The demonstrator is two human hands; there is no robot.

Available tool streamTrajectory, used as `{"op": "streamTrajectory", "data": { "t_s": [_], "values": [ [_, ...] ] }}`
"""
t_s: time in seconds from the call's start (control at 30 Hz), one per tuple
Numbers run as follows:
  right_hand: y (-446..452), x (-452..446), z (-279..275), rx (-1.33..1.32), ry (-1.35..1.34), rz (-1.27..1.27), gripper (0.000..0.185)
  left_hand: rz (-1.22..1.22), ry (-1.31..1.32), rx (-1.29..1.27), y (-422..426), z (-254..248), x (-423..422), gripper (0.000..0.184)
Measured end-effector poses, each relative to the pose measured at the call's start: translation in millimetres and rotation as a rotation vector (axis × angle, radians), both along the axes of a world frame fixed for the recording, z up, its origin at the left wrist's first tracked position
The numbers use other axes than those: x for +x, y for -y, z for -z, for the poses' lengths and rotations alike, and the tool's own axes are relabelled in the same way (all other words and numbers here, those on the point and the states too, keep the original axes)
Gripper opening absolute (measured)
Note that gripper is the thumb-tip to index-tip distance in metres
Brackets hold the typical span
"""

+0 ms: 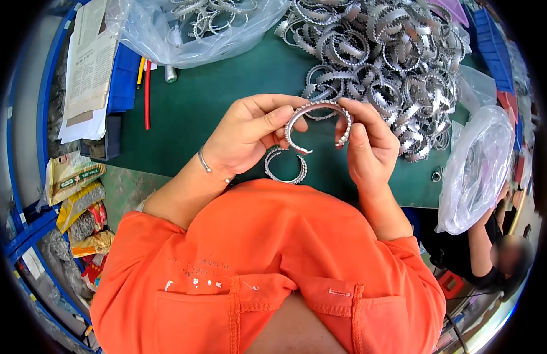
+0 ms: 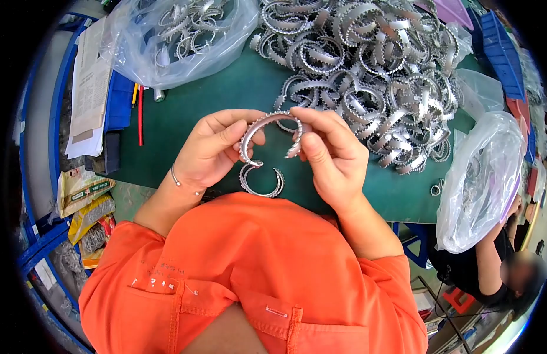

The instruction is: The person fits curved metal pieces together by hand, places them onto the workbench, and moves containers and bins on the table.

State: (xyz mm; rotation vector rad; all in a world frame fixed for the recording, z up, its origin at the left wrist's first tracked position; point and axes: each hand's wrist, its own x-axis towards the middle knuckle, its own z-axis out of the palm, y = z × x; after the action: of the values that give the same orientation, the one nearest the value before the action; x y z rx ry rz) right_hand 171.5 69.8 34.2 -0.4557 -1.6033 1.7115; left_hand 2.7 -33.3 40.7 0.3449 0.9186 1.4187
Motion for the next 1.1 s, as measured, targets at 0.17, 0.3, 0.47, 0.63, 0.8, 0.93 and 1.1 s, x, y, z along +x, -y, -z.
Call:
{"op": "streamTrajectory", "data": {
  "t_s": [0.17,0.3,0.47,0.63,0.8,0.93,1.1],
  "values": [
    [2.7,0.6,3.7,-0.224,-0.006,-0.025,0.028,-0.004,0.074,0.042,-0.8,-2.7,0.4,0.027],
    [2.9,1.0,5.6,-0.322,-0.01,-0.07,0.031,-0.022,-0.023,0.021,-0.6,-7.1,1.4,0.026],
    [4.8,0.5,3.0,-0.408,0.005,-0.083,0.034,-0.062,-0.073,0.013,-1.0,-12.8,4.8,0.025],
    [6.5,-0.6,2.6,-0.462,0.042,-0.087,0.035,-0.092,-0.084,0.027,-1.8,-13.0,5.6,0.023],
    [9.1,-1.6,3.0,-0.497,0.079,-0.088,0.036,-0.125,-0.227,-0.06,-4.0,-15.5,8.2,0.032],
    [9.2,-0.9,3.7,-0.491,0.081,-0.1,0.037,-0.118,-0.23,-0.069,-4.0,-16.1,8.0,0.032],
    [8.4,0.2,5.5,-0.473,0.059,-0.099,0.035,-0.073,-0.104,-0.034,-1.9,-17.7,2.1,0.024]
  ]
}}
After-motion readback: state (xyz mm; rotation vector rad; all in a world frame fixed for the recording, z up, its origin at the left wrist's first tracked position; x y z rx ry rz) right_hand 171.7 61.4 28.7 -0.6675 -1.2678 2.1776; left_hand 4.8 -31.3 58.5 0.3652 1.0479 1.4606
